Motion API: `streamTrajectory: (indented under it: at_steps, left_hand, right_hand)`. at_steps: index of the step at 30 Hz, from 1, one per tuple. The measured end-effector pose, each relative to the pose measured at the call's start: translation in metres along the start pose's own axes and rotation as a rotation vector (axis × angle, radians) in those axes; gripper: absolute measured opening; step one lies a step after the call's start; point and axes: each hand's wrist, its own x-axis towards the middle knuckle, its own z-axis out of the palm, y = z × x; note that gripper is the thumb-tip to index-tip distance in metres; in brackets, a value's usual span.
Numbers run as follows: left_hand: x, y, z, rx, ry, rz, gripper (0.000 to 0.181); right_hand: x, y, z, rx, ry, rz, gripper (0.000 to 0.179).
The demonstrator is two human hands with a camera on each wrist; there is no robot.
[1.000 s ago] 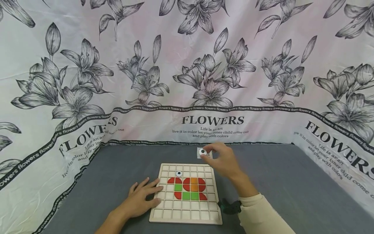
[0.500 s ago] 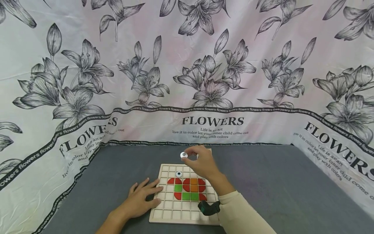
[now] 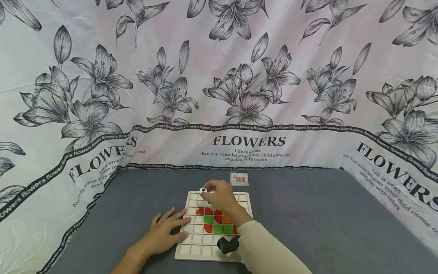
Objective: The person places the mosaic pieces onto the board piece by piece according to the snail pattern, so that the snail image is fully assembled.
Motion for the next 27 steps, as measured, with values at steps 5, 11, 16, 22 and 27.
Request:
streamTrajectory:
  at_steps: [5, 11, 16, 22, 27]
  left_hand:
    - [0.000, 0.000, 0.000, -0.016, 0.010, 0.004, 0.050]
    - [0.001, -0.001, -0.002, -0.029, 0.011, 0.009, 0.050]
    - [0.001, -0.001, -0.002, -0.036, 0.003, 0.020, 0.050]
    - [0.001, 0.000, -0.002, -0.035, -0.001, 0.022, 0.051]
    - [0.000, 0.001, -0.001, -0.037, -0.003, 0.022, 0.051]
  right_hand:
    - [0.002, 0.003, 0.009, -0.056, -0.034, 0.035, 0.020]
    - [0.004, 0.006, 0.018, -0.123, -0.063, 0.075, 0.019]
    - [0.005, 0.011, 0.025, -0.181, -0.097, 0.075, 0.018]
    - [0.004, 0.013, 0.029, -0.195, -0.118, 0.083, 0.019]
    - [0.002, 0.013, 0.030, -0.202, -0.122, 0.082, 0.020]
